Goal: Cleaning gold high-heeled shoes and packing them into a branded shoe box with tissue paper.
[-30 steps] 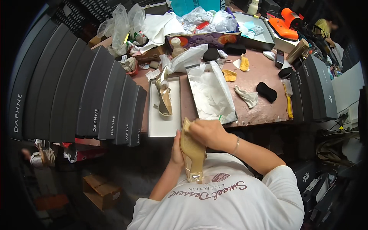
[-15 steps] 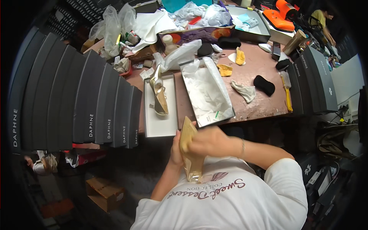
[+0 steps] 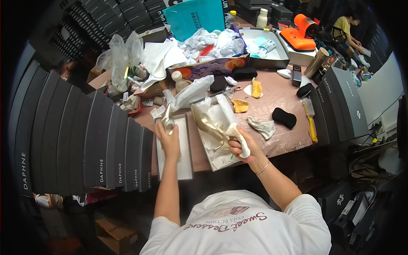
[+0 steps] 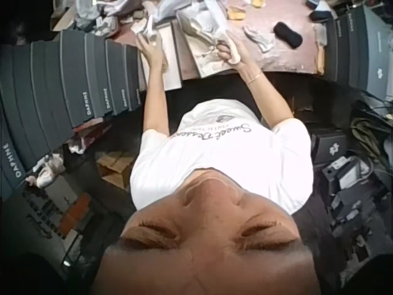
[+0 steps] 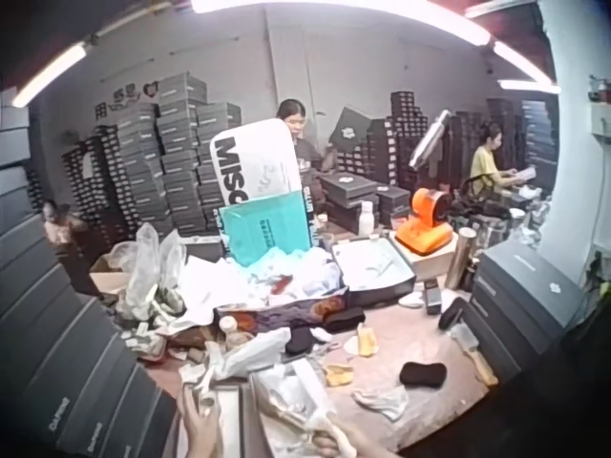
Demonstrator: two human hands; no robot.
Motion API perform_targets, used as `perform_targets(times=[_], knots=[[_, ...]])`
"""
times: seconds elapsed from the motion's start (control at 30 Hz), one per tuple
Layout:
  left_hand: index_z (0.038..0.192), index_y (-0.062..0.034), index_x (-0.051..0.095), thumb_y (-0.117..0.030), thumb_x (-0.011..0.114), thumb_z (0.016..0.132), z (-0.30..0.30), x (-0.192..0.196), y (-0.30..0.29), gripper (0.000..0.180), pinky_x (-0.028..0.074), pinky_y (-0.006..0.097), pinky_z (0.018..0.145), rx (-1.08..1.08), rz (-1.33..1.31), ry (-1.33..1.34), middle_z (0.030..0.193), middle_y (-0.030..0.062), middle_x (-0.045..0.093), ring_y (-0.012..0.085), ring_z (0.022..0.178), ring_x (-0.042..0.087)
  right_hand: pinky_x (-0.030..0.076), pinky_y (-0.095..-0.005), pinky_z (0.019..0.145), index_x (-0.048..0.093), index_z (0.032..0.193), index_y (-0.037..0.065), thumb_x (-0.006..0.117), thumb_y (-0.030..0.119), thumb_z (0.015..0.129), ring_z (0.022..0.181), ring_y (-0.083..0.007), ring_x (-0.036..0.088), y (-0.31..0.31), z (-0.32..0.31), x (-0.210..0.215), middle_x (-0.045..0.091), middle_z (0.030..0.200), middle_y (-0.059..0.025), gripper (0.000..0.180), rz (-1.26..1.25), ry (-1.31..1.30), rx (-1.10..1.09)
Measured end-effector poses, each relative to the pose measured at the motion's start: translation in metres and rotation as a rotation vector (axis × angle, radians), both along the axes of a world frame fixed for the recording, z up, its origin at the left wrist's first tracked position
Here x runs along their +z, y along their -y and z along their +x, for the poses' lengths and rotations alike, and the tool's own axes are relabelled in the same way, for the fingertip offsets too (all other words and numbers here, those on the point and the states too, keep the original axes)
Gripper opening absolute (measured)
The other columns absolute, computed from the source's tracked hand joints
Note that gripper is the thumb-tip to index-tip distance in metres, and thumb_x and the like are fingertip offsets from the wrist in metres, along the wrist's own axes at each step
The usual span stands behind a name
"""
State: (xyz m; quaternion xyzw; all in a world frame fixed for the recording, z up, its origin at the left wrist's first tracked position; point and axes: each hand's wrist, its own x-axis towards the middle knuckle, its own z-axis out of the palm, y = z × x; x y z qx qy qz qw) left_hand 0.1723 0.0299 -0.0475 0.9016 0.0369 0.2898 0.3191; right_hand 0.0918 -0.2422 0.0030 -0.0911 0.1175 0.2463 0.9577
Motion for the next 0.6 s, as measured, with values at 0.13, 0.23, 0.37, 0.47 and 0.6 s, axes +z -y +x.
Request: perform_targets(times=[0.13,0.23,0.37,0.47,0.6], knots=[[0.138,-0.0002,0.035,-0.017,0.063,0.083,0.024,-0.042,-0.046,0.064,0.040,0.038,0.097,-0.043,-0.192,-0.339,0.125,0.0218,0.053,0.0353,0.114,0.053,0.027,-0.0189,0.039,0.050,0.096,0.008,0.051,0.028,0.096,0.049,-0.0065,0.034,0.001,-0.009,0.001,0.043,0.069,-0.0001,0.019,-0.140,0.014,-0.011],[0.127,0.0029,0.044,-0.012,0.059,0.081,0.023,-0.041,-0.073,0.050,0.044,0.038,0.090,-0.090,-0.372,-0.349,0.118,0.0220,0.057,0.0334,0.109,0.057,0.029,-0.0185,0.039,0.050,0.098,0.009,0.051,0.025,0.096,0.049,-0.0059,0.036,-0.009,-0.021,0.028,0.045,0.069,0.0004,0.017,-0.415,0.071,-0.017],[0.119,0.0020,0.051,-0.017,0.052,0.088,-0.033,0.030,-0.063,0.036,0.052,0.039,0.081,-0.503,-1.258,-0.539,0.107,0.0180,0.060,0.0257,0.097,0.062,0.030,-0.0173,0.039,0.053,0.098,0.009,0.050,0.021,0.097,0.045,-0.0051,0.040,-0.007,-0.028,0.041,0.051,0.070,0.0009,0.013,-0.672,0.218,-0.058],[0.108,0.0024,0.055,-0.028,0.050,0.091,-0.101,0.060,-0.035,0.035,0.056,0.035,0.067,-0.674,-1.683,-0.991,0.091,0.0172,0.064,0.0231,0.076,0.066,0.038,-0.0203,0.055,0.057,0.097,0.006,0.052,0.022,0.096,0.064,-0.0040,0.046,-0.036,-0.003,0.059,0.052,0.072,0.0014,0.017,-1.002,0.461,-0.277],[0.101,0.0040,0.056,-0.034,0.061,0.084,-0.168,0.038,0.023,0.042,0.053,0.028,0.050,-1.043,-1.702,-1.434,0.072,0.0166,0.063,0.0208,0.056,0.063,0.033,-0.0196,0.058,0.058,0.092,0.005,0.053,0.026,0.096,0.067,-0.0035,0.039,-0.065,0.022,0.060,0.047,0.075,0.0057,0.022,-1.203,0.871,-0.142]])
